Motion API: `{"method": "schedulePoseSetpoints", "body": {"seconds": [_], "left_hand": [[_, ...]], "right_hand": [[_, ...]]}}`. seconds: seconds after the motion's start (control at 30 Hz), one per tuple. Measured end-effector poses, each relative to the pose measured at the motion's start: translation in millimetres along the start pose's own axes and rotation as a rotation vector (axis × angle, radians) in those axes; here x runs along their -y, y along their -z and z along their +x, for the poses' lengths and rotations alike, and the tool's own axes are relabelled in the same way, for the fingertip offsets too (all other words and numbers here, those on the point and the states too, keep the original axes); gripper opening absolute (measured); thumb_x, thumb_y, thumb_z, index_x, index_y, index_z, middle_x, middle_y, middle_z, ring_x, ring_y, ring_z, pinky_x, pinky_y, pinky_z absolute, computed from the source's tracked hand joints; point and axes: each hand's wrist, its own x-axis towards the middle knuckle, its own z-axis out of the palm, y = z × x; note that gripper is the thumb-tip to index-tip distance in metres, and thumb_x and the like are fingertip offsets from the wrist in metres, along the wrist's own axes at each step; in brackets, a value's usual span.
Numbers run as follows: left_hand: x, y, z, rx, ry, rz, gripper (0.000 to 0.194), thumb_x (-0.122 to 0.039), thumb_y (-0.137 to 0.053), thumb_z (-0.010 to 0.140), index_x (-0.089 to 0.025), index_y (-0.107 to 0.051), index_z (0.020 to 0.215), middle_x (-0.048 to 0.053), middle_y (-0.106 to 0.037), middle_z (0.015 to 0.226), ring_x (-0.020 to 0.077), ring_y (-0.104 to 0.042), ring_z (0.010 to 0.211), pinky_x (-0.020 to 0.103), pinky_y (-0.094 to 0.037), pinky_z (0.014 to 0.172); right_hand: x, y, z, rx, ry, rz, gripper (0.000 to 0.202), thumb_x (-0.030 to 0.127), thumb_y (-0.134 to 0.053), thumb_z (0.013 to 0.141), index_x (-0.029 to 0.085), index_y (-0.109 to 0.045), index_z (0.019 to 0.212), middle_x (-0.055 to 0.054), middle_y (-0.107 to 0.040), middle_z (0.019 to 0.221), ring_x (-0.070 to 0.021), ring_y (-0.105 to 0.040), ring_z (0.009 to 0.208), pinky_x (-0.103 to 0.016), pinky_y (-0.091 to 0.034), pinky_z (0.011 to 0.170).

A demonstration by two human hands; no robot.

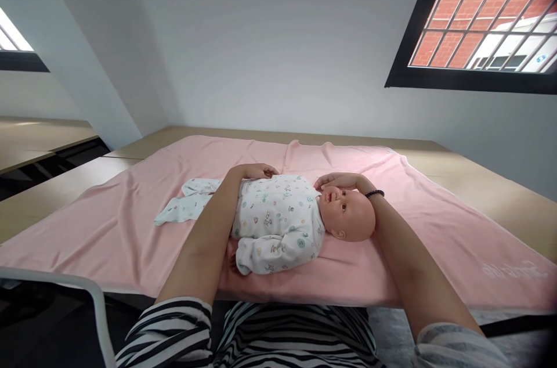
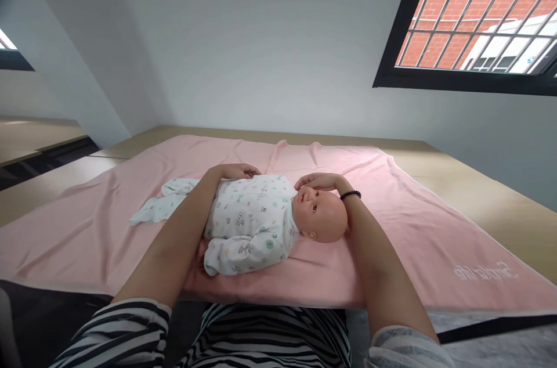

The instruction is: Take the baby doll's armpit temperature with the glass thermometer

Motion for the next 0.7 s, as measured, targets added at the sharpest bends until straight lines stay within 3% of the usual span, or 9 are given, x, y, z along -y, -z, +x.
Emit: {"method": "schedulePoseSetpoints", "body": {"seconds": [0.27,0.47,0.53,0.63,0.7], "left_hand": [[-2,-0.6,-1,-0.025,0.021,0.017,0.068,-0.036,-0.064,0.069,-0.022,-0.056,0.136,0.007,-0.054,0.148,0.0257,-0.050,0.132,0.032,-0.042,0.108],[-2,-0.7,-1,-0.034,0.038,0.038,0.069,-0.034,-0.063,0.067,-0.024,-0.056,0.135,0.007,-0.058,0.140,0.0263,-0.055,0.125,0.033,-0.044,0.105],[-5,-1.1,-2,-0.028,0.033,0.048,0.069,-0.035,-0.063,0.068,-0.022,-0.056,0.135,0.008,-0.061,0.136,0.0258,-0.056,0.121,0.033,-0.045,0.104],[-8,-2.0,-2,-0.017,0.050,0.069,0.068,-0.037,-0.063,0.068,-0.022,-0.055,0.135,0.009,-0.061,0.135,0.0255,-0.056,0.121,0.033,-0.044,0.104],[-9,-1.7,-2,-0.024,0.055,0.090,0.068,-0.037,-0.063,0.069,-0.022,-0.055,0.135,0.009,-0.060,0.136,0.0264,-0.055,0.123,0.035,-0.044,0.106]], "right_hand": [[-3,4,3,0.028,-0.019,0.017,0.040,0.023,-0.081,0.069,0.023,-0.067,0.106,-0.007,-0.072,0.113,-0.0234,-0.068,0.097,-0.038,-0.057,0.084],[7,16,-1,0.057,0.042,-0.250,0.047,0.030,-0.079,0.070,0.021,-0.067,0.114,-0.009,-0.070,0.118,-0.0223,-0.066,0.103,-0.036,-0.055,0.087],[10,29,-11,-0.052,0.098,-0.382,0.050,0.033,-0.078,0.071,0.020,-0.067,0.118,-0.010,-0.068,0.123,-0.0230,-0.064,0.110,-0.036,-0.053,0.091],[4,55,-28,-0.366,0.160,-0.548,0.046,0.038,-0.072,0.077,0.020,-0.066,0.119,-0.012,-0.063,0.127,-0.0238,-0.060,0.114,-0.037,-0.050,0.093],[-8,69,-36,-0.524,0.118,-0.598,0.042,0.036,-0.073,0.076,0.019,-0.066,0.113,-0.014,-0.062,0.124,-0.0249,-0.061,0.108,-0.038,-0.050,0.089]]}}
